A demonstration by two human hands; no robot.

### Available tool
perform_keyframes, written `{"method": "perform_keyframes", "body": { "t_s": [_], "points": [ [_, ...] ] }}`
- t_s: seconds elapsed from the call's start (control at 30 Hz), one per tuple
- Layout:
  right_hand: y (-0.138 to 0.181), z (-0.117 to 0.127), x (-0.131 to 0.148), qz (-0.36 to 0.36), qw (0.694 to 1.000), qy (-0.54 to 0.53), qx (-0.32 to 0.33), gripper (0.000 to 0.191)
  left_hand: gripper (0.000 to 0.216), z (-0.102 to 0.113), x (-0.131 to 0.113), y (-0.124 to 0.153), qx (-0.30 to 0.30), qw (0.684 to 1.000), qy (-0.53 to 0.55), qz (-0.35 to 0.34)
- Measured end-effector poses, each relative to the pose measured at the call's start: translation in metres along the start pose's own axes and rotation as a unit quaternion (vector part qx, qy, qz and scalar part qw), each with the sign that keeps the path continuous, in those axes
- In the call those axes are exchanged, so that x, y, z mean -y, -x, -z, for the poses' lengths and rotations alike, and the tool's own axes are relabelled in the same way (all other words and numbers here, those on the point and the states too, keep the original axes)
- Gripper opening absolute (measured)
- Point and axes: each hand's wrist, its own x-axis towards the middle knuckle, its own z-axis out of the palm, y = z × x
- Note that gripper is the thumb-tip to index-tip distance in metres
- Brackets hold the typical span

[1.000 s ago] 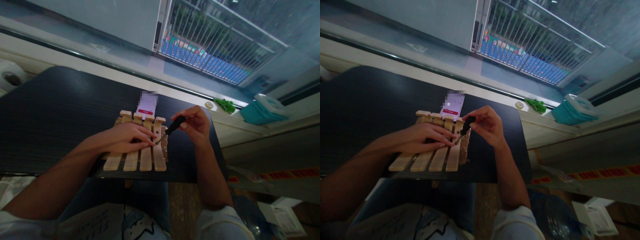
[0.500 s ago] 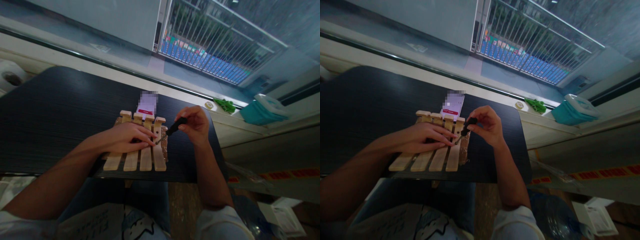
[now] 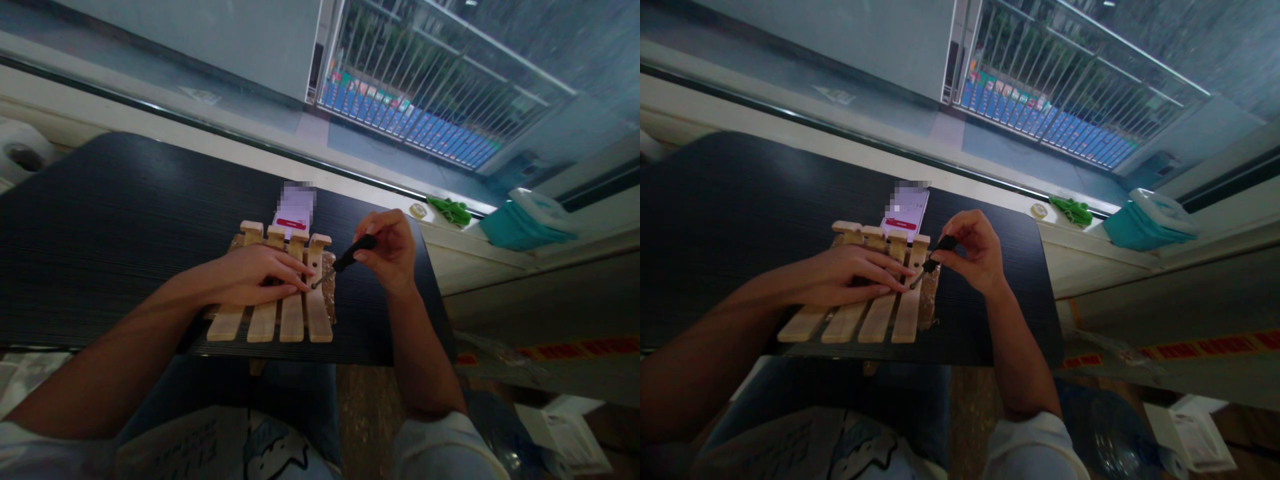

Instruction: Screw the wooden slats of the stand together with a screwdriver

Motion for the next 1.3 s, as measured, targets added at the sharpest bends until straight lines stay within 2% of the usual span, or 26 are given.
{"method": "perform_keyframes", "body": {
  "t_s": [0.33,0.6,0.77,0.93,1.1,1.3],
  "points": [
    [-0.001,0.002,-0.002,0.032,0.999,0.011,0.012,0.022,0.028,0.0,0.0,-0.001,0.0,1.0,0.0,-0.005],
    [0.007,0.009,0.003,-0.064,0.997,0.013,0.036,0.016,0.029,0.001,-0.001,-0.001,0.001,1.0,-0.005,-0.011],
    [0.007,0.008,0.005,-0.111,0.993,0.0,0.032,0.022,0.028,0.002,-0.002,-0.001,0.006,1.0,-0.007,-0.01],
    [0.007,0.009,0.004,-0.111,0.993,0.002,0.033,0.029,0.027,0.001,-0.001,-0.001,0.002,1.0,-0.002,-0.01],
    [0.007,0.012,0.001,-0.094,0.994,0.043,0.028,0.022,0.028,0.001,0.0,0.0,0.004,1.0,0.0,-0.013],
    [0.003,0.011,0.0,-0.064,0.997,0.021,0.021,0.022,0.027,0.001,-0.002,0.0,0.005,1.0,0.0,-0.005]
  ]
}}
